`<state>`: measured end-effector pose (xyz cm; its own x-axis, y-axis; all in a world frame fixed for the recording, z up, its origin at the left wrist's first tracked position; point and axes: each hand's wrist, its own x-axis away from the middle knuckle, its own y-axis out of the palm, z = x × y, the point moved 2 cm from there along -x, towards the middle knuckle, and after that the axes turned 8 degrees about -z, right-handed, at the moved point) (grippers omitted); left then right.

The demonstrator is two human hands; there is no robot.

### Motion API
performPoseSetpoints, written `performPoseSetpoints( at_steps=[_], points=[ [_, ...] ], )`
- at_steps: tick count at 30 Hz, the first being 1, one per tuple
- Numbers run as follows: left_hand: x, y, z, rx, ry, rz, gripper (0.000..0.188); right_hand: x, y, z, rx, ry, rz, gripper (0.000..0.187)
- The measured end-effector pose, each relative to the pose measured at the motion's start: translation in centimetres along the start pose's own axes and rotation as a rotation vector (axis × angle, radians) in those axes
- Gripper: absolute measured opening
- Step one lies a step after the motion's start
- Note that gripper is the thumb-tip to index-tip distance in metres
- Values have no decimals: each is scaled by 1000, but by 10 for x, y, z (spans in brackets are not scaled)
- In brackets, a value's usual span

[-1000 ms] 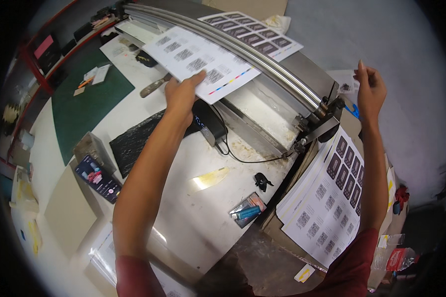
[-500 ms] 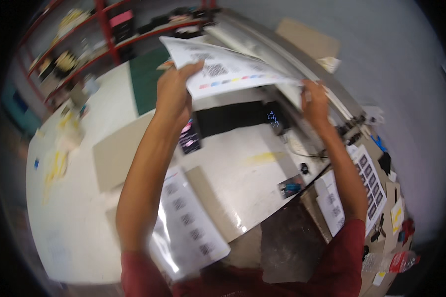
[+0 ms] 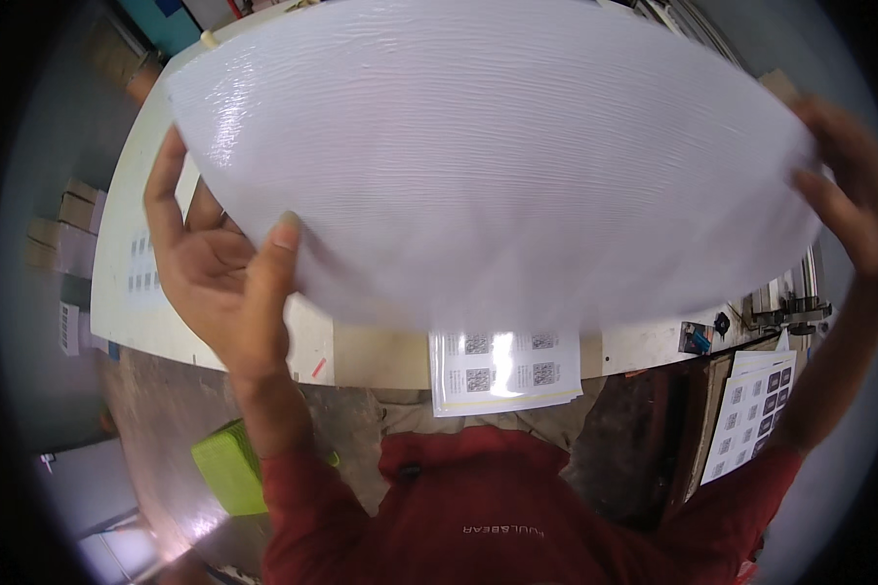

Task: The person repeatedly places a sheet of printed cards onto a roll of clear plastic film, aligns it, and feeds the assembly through a manual laminating machine. The person then retrieves the laminated sheet and repeats the process with additional sheets.

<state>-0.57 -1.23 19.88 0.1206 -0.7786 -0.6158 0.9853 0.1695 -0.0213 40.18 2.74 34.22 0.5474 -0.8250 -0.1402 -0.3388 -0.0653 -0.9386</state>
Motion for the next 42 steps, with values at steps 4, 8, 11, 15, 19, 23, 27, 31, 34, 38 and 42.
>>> performPoseSetpoints(
  at_steps=[4, 8, 11, 15, 19, 23, 27, 31, 34, 38, 42],
  points=[
    [13, -60, -42, -126, -483, -23, 79, -108, 114, 0, -116, -48, -393, 32],
    [67, -91, -163, -224, -708, -165, 75, -115, 285, 33, -31, 25, -342, 37],
    [86, -100, -199, -209, -768, -154, 75, -113, 340, 31, -36, 62, -202, 37],
    [101, -114, -217, -217, -826, -136, 74, -113, 354, 29, 6, -5, -107, 38],
    [105, -117, -214, -412, -702, -86, 72, -121, 340, 22, 132, -56, -78, 40],
    [94, -104, -177, -587, -525, -76, 70, -150, 338, 38, 132, -119, 34, 56],
    [97, -68, -144, -529, -404, -280, 58, -177, 337, 47, 74, 11, -169, 67],
    [104, -34, -125, -435, -365, -390, 59, -184, 323, 47, 72, -2, -271, 64],
    [103, -14, -111, -360, -300, -466, 57, -165, 292, 54, 351, -302, 311, 56],
    [105, -3, -113, -369, -252, -423, 49, -90, 216, 36, -32, 12, 728, 31],
    [101, 3, -130, -379, -266, -360, 40, -16, 204, 40, -578, 346, 656, 34]
  ],
)
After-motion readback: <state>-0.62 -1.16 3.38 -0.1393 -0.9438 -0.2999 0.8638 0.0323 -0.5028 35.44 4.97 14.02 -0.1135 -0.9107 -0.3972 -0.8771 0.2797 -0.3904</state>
